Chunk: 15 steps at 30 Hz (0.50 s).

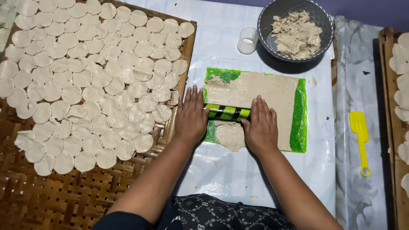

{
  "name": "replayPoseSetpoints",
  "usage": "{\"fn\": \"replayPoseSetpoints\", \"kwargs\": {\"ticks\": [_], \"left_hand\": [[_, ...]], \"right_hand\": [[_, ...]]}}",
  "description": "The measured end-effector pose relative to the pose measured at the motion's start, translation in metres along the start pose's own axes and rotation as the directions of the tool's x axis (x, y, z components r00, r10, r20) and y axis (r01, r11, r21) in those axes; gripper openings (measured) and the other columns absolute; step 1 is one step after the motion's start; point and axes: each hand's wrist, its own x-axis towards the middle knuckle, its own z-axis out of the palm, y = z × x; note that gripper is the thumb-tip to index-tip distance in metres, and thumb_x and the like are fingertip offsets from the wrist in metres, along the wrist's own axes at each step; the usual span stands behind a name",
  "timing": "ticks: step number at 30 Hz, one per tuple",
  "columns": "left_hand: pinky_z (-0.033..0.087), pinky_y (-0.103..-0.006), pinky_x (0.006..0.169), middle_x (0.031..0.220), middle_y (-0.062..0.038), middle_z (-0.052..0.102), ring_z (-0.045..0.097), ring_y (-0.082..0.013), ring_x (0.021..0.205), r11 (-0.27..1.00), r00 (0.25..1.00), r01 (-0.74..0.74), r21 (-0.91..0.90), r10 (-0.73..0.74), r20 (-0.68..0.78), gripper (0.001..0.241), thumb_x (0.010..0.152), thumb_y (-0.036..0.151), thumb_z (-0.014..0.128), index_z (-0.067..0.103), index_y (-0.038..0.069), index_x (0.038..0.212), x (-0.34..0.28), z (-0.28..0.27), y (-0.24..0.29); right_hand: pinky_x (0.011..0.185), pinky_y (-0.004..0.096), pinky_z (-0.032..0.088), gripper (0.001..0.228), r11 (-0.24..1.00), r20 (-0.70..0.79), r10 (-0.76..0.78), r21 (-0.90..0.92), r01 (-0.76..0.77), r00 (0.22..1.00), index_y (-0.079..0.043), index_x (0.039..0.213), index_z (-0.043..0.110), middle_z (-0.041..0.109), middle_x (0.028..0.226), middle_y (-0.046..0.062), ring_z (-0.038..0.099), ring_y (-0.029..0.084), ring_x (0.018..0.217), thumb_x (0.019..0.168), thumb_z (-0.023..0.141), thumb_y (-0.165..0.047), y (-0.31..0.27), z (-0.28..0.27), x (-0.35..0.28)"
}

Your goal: Rolling out dough and cutting it into small circular pieces using a round cutter.

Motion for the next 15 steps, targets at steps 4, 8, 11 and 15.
{"fn": "replayPoseSetpoints", "kwargs": {"ticks": [4,8,11,15], "left_hand": [[0.005,-0.0489,0.126,0.169,-0.018,0.021,0.014,-0.0291,0.157,1.0,1.0,-0.011,-0.013,0.011,-0.003,0.066,0.107,0.039,0.032,0.027,0.0,0.16,-0.03,0.002,-0.001],[0.004,-0.0493,0.124,0.167,-0.019,0.023,0.015,-0.0295,0.156,0.998,0.999,-0.041,0.047,0.04,0.022,0.068,0.106,0.04,0.032,0.025,-0.001,0.159,-0.032,-0.001,-0.005],[0.004,-0.0497,0.125,0.167,-0.019,0.024,0.016,-0.0291,0.157,0.999,0.999,-0.036,0.039,0.034,0.042,0.068,0.107,0.042,0.031,0.025,0.0,0.159,-0.01,0.001,-0.004],[0.002,-0.0496,0.127,0.168,-0.017,0.023,0.014,-0.0295,0.158,0.999,0.995,0.02,0.034,-0.023,0.101,0.065,0.108,0.045,0.028,0.028,0.004,0.16,0.04,0.0,-0.003]], "right_hand": [[0.126,0.052,0.019,0.071,0.999,-0.005,-0.026,-0.022,0.026,1.0,0.004,0.157,0.033,0.031,0.166,0.021,0.029,0.033,0.155,0.102,0.054,-0.034,-0.008,-0.005,-0.033],[0.124,0.052,0.017,0.076,0.999,0.03,-0.035,-0.014,0.035,0.999,0.004,0.155,0.032,0.03,0.165,0.023,0.027,0.034,0.153,0.097,0.055,-0.038,-0.011,-0.012,-0.032],[0.123,0.051,0.015,0.078,1.0,0.072,-0.013,-0.019,0.014,0.997,0.005,0.155,0.032,0.029,0.164,0.023,0.025,0.034,0.153,0.097,0.054,-0.043,-0.005,-0.01,-0.01],[0.126,0.051,0.01,0.078,0.996,0.171,0.084,-0.055,-0.076,0.982,0.005,0.157,0.03,0.029,0.164,0.02,0.024,0.03,0.154,0.103,0.046,-0.049,0.01,0.004,0.044]]}}
